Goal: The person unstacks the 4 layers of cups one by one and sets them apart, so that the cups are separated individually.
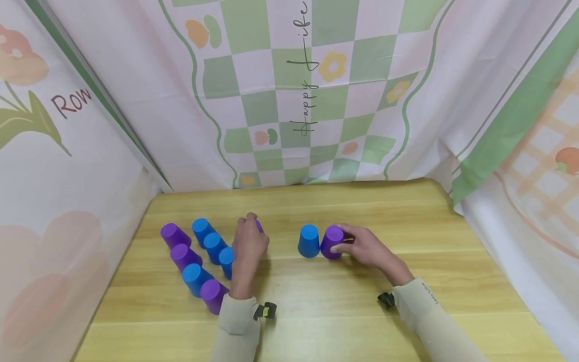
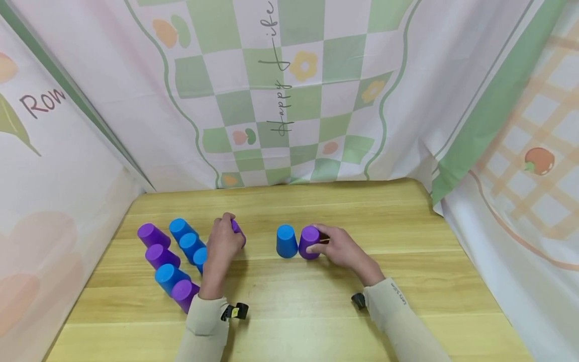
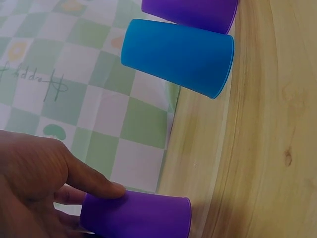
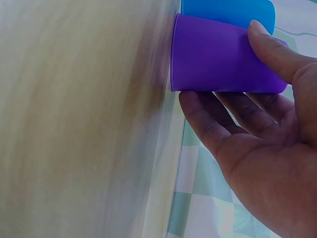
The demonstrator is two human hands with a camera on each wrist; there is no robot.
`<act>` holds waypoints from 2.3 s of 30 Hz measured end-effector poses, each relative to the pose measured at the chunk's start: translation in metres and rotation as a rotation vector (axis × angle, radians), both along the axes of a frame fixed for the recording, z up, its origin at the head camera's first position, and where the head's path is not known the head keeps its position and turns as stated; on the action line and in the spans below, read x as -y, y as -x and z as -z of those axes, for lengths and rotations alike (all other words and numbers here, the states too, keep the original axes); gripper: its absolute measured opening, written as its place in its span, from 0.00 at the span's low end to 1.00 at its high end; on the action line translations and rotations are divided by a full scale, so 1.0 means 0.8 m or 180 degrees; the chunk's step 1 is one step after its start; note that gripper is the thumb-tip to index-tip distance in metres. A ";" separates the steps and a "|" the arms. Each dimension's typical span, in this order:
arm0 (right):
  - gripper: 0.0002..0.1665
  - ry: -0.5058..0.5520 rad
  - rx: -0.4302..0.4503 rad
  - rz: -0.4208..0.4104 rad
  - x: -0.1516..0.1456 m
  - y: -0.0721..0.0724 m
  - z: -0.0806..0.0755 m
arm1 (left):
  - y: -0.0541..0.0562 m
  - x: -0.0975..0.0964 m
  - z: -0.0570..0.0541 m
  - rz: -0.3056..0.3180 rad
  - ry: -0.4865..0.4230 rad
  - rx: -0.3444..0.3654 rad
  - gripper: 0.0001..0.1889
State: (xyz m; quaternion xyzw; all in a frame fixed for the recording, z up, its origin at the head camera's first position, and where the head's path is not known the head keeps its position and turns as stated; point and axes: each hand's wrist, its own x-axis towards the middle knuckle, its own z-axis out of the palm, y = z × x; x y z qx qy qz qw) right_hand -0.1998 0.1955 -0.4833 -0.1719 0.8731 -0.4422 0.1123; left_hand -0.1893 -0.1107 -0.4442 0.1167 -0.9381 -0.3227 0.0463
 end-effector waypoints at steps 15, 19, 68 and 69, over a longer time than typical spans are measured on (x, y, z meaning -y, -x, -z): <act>0.30 0.0023 -0.0017 0.0000 0.000 -0.001 0.001 | 0.002 0.001 -0.008 0.0024 -0.0088 0.0057 0.29; 0.29 0.0021 0.0000 0.0001 0.000 0.000 0.000 | 0.000 0.001 -0.014 0.0034 -0.0089 -0.0019 0.30; 0.29 0.0028 0.0005 -0.0003 -0.002 0.001 0.002 | -0.013 -0.029 -0.044 0.1143 -0.0713 -0.0889 0.29; 0.29 0.0023 0.0002 -0.0007 -0.002 0.001 0.001 | -0.013 -0.030 -0.043 0.1187 -0.0729 -0.0896 0.29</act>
